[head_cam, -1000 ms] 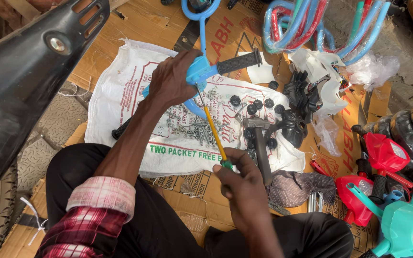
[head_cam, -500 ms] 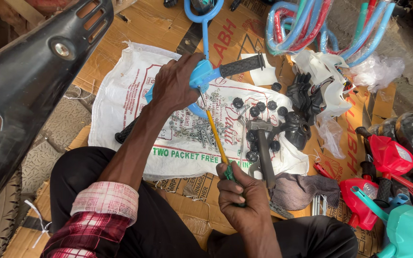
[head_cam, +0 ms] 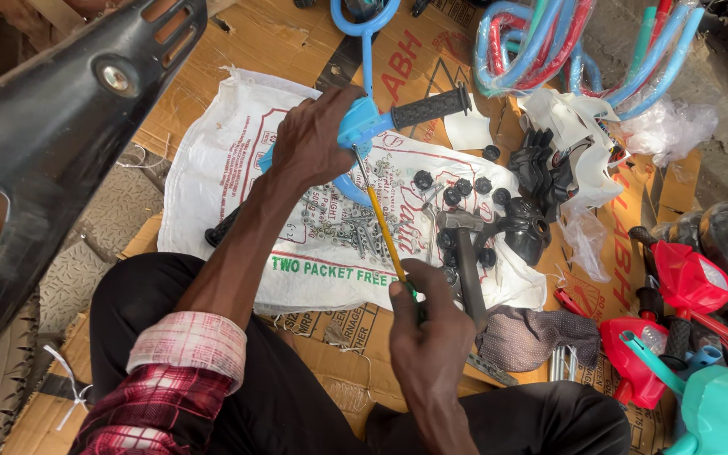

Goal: The person sits on the ground and assembles children's tricycles, using a screwdriver to fasten red and blue handlebar assemblies onto tricycle frames and fitting the handlebar covers by hand. They then lift and reposition the assembled frames and pick up fasteners from the sack on the ground.

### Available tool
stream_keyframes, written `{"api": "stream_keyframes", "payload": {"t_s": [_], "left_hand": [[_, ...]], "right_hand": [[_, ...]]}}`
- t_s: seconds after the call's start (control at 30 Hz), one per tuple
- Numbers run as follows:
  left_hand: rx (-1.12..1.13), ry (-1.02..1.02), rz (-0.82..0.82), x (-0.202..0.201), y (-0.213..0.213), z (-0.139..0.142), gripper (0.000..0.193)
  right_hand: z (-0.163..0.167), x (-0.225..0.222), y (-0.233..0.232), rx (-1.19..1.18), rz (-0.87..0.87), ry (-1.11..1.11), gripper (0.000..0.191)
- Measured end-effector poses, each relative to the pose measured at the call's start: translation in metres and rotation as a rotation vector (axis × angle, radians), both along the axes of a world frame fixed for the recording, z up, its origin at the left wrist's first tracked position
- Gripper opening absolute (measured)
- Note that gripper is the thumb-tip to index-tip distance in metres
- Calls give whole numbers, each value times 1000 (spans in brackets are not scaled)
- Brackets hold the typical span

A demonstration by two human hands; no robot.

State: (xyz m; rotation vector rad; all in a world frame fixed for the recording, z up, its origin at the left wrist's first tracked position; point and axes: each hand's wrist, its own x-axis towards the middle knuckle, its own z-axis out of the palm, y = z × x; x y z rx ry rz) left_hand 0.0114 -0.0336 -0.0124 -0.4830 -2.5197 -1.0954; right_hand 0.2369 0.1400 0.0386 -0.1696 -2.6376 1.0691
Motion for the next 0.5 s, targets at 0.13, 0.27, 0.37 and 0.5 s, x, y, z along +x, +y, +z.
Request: {"api": "stream_keyframes", "payload": {"t_s": [0.13, 0.27, 0.37, 0.5], "left_hand": [[-15, 37, 5, 1, 1, -3, 67], [-12, 35, 0, 4, 3, -1, 70], [16, 96, -42, 8, -1, 3, 72], [-54, -130, -66, 17, -19, 13, 101]], "right_hand": [[-4, -11, 10, -1037, -236, -260, 27], [-7, -15, 35, -1771, -347, -546, 24], [-12, -15, 44, -1863, -301, -593, 24], [-8, -15, 53, -1803, -271, -618, 27]]}}
